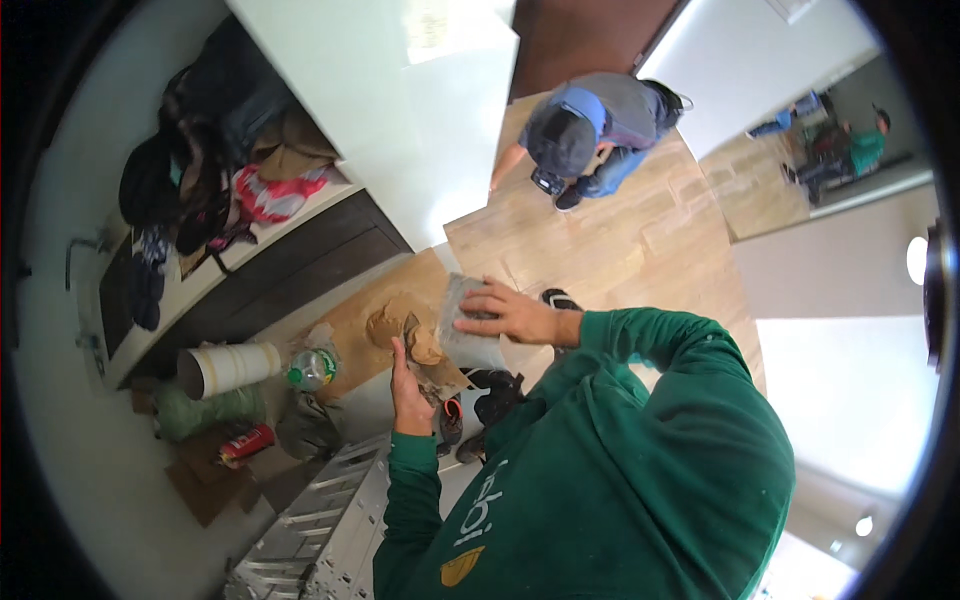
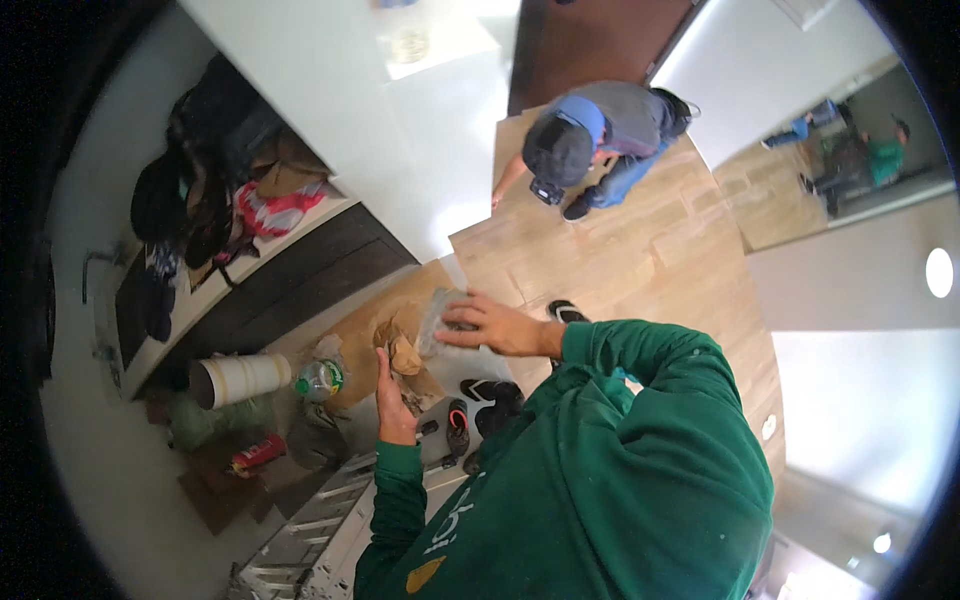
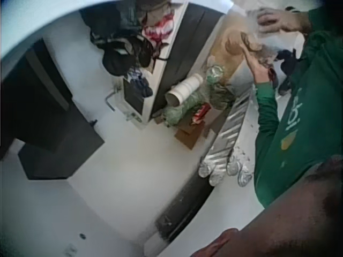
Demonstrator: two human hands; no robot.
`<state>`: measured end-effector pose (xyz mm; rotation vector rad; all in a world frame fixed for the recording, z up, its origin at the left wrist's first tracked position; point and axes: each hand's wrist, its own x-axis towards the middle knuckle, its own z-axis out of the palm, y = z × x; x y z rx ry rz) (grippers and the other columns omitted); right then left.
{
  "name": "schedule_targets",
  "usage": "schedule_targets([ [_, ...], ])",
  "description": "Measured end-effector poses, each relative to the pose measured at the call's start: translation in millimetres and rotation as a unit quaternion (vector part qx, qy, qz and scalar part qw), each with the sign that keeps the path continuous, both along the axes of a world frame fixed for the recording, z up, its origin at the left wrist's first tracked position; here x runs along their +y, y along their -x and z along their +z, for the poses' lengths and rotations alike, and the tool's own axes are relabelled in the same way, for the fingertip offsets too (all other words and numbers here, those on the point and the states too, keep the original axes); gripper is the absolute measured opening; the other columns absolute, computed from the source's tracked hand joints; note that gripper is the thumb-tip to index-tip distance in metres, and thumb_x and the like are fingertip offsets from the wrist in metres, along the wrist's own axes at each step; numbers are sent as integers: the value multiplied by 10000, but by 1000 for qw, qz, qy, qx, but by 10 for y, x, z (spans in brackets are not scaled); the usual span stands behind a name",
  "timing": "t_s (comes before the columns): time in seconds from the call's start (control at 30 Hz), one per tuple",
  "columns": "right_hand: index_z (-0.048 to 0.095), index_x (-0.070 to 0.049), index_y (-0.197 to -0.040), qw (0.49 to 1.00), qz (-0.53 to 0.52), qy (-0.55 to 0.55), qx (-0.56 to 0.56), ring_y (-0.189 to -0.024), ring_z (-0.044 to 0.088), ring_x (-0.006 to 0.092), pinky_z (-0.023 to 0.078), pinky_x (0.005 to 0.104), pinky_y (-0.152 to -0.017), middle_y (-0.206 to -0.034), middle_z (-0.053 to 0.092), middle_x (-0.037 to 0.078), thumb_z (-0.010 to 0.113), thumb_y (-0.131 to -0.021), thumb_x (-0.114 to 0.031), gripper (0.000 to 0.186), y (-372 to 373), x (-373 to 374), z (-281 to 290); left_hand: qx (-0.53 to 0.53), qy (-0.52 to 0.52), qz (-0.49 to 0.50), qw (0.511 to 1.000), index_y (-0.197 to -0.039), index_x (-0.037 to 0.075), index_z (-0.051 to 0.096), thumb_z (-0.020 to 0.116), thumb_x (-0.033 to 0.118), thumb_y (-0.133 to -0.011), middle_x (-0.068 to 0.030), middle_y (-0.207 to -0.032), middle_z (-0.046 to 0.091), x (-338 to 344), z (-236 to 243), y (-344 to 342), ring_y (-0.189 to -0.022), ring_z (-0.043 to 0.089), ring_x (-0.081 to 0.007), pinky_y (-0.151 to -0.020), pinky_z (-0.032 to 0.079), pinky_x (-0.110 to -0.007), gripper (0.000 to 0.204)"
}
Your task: The person applies a brown filler material to the floorboards using a small scraper, smoothing it into cracks and holes, and periodically adds more filler to the scraper from a piece of cardboard.
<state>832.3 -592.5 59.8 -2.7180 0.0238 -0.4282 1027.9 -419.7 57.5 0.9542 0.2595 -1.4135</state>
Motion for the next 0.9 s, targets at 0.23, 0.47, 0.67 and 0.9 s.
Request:
schedule_targets([
  [0.23, 601, -158, -1280, 943, -253, -204, 72, -1193, 479, 374, 400, 427, -1034, -1276, 514, 184, 504, -741, 91, 601, 1273, -456, -726, -117, -61, 46, 990, -1388, 80, 433, 514, 529, -955, -63, -1308, 534, -428, 29, 339, -1176, 529, -225, -956, 455, -395, 629],
  [0.47, 630, -80, -1210, 858, -467, -213, 31, -1014, 560, 389, 464, 427, -901, -1061, 609, 200, 466, -831, 95, 448, 2918, -1886, -1271, -195, -152, 163, 955, -1366, 79, 459, 501, 522, -964, -48, -1324, 525, -1045, 219, 973, -1189, 515, -209, -987, 426, -359, 600],
  [0.67, 645, -80, -1184, 883, -395, -218, 129, -954, 564, 389, 464, 435, -869, -989, 609, 197, 481, -847, 53, 398, 3829, -2743, -1485, -140, -100, 294, 940, -1307, 87, 513, 531, 519, -949, -34, -1204, 583, -1498, 91, 1479, -1080, 564, -211, -915, 467, -349, 561],
  [0.9, 630, -56, -1204, 894, -369, -225, 116, -936, 571, 388, 464, 431, -856, -973, 606, 214, 469, -818, 97, 446, 3982, -3605, -1389, -110, -109, 328, 932, -1204, 148, 570, 537, 537, -938, 6, -1037, 609, -1885, 292, 1851, -890, 601, -190, -730, 523, -397, 472],
])
